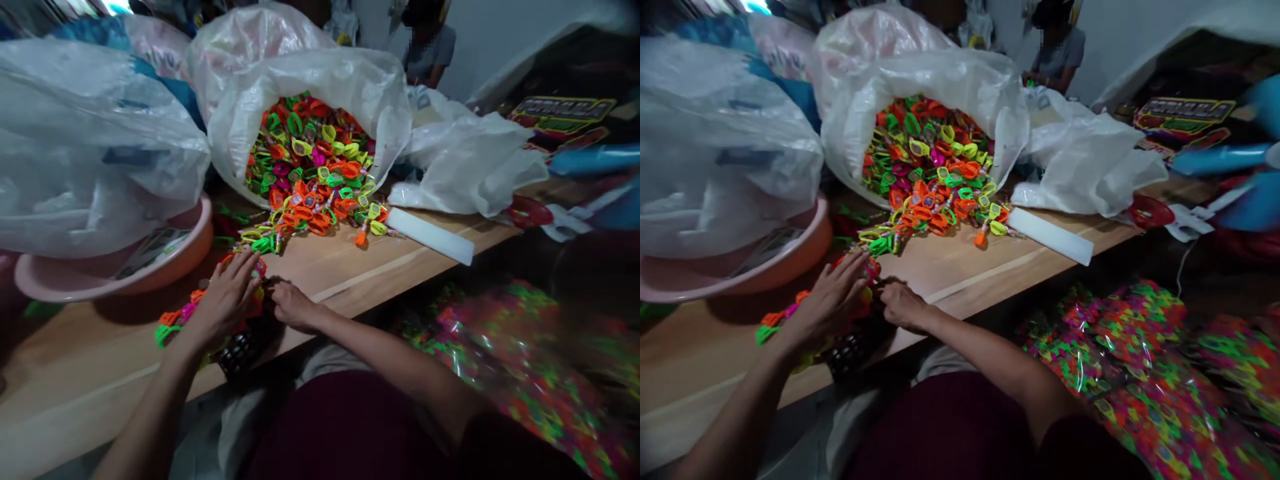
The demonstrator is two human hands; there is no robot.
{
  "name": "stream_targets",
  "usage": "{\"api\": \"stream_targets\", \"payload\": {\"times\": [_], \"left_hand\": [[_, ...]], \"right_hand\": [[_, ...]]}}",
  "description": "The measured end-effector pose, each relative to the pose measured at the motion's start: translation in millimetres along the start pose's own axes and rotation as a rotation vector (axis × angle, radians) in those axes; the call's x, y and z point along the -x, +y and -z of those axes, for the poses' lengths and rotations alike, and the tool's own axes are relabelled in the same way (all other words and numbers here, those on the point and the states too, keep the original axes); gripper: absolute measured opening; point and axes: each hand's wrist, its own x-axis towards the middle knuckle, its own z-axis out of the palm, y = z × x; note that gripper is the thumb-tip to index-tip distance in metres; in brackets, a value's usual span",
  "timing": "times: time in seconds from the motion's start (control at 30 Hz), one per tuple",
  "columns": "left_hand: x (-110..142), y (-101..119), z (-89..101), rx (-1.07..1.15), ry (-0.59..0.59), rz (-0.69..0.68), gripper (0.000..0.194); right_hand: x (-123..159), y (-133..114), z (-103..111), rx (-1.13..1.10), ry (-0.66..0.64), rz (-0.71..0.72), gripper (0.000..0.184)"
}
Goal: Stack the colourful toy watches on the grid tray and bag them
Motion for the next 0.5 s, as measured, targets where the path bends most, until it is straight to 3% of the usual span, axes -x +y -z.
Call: {"api": "stream_targets", "payload": {"times": [0.2,0.27,0.37,0.43,0.5], "left_hand": [[8.1,12.5,-3.4,0.046,-0.004,0.023,0.068],[10.4,17.9,-4.4,0.075,-0.015,0.036,0.072],[11.0,20.9,-6.6,0.102,-0.035,0.042,0.081],[12.2,20.4,-6.6,0.145,-0.007,0.024,0.088],[15.2,20.6,-5.0,0.202,0.015,0.01,0.091]], "right_hand": [[9.0,-0.7,-14.0,-0.307,0.182,-0.055,0.015],[15.8,1.7,-13.5,-0.406,0.23,-0.144,0.011],[23.9,11.7,-1.8,-0.415,0.325,-0.501,0.037],[27.1,16.6,9.9,-0.403,0.295,-0.496,0.051],[30.6,15.2,21.5,-0.407,0.265,-0.374,0.053]]}}
